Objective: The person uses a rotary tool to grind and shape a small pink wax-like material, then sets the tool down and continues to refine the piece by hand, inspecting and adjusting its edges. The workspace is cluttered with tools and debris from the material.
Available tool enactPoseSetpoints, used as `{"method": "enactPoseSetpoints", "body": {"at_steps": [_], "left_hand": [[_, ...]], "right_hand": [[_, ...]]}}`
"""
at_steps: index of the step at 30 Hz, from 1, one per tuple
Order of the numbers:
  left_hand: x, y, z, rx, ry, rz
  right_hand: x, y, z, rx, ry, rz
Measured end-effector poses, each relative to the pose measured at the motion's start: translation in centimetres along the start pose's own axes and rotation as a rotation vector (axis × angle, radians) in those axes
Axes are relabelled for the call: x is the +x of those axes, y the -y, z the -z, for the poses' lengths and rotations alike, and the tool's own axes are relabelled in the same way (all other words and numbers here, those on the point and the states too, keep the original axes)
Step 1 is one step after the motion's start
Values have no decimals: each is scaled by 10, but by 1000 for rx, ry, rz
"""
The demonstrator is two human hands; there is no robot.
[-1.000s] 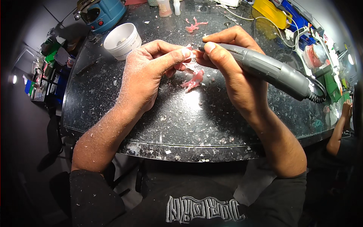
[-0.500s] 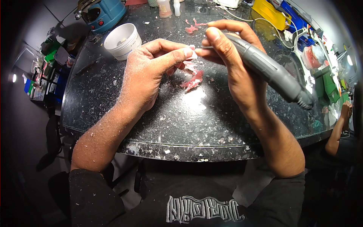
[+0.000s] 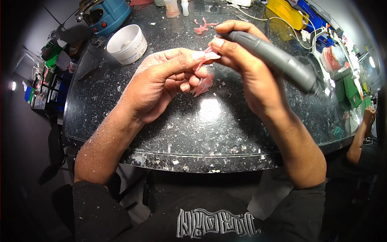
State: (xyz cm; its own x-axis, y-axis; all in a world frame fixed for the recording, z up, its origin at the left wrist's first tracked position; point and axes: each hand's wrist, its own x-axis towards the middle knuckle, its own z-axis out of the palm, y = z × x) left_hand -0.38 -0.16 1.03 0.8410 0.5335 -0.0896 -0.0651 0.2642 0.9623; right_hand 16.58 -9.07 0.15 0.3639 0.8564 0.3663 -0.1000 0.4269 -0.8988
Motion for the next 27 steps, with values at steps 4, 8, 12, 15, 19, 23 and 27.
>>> {"method": "enactPoseSetpoints", "body": {"at_steps": [4, 8, 12, 15, 19, 23, 27], "left_hand": [[0, 1, -5, -107, 49, -38], [-3, 2, -14, -114, -15, -158], [-5, 2, -16, -102, -58, -147], [-4, 3, -16, -126, -52, -170], [-1, 6, -16, 16, -105, -241], [-1, 1, -15, 143, -155, -293], [-3, 1, -16, 312, -150, -389]], "right_hand": [[1, -4, 13, 319, -168, -234], [4, -5, 15, 300, -181, -206], [-1, 6, 4, 218, -82, -115], [0, 12, 3, 28, -1, -7], [3, 14, 11, -79, 123, 65], [8, 9, 12, 11, 103, 32], [4, 10, 15, 297, 33, -193]]}}
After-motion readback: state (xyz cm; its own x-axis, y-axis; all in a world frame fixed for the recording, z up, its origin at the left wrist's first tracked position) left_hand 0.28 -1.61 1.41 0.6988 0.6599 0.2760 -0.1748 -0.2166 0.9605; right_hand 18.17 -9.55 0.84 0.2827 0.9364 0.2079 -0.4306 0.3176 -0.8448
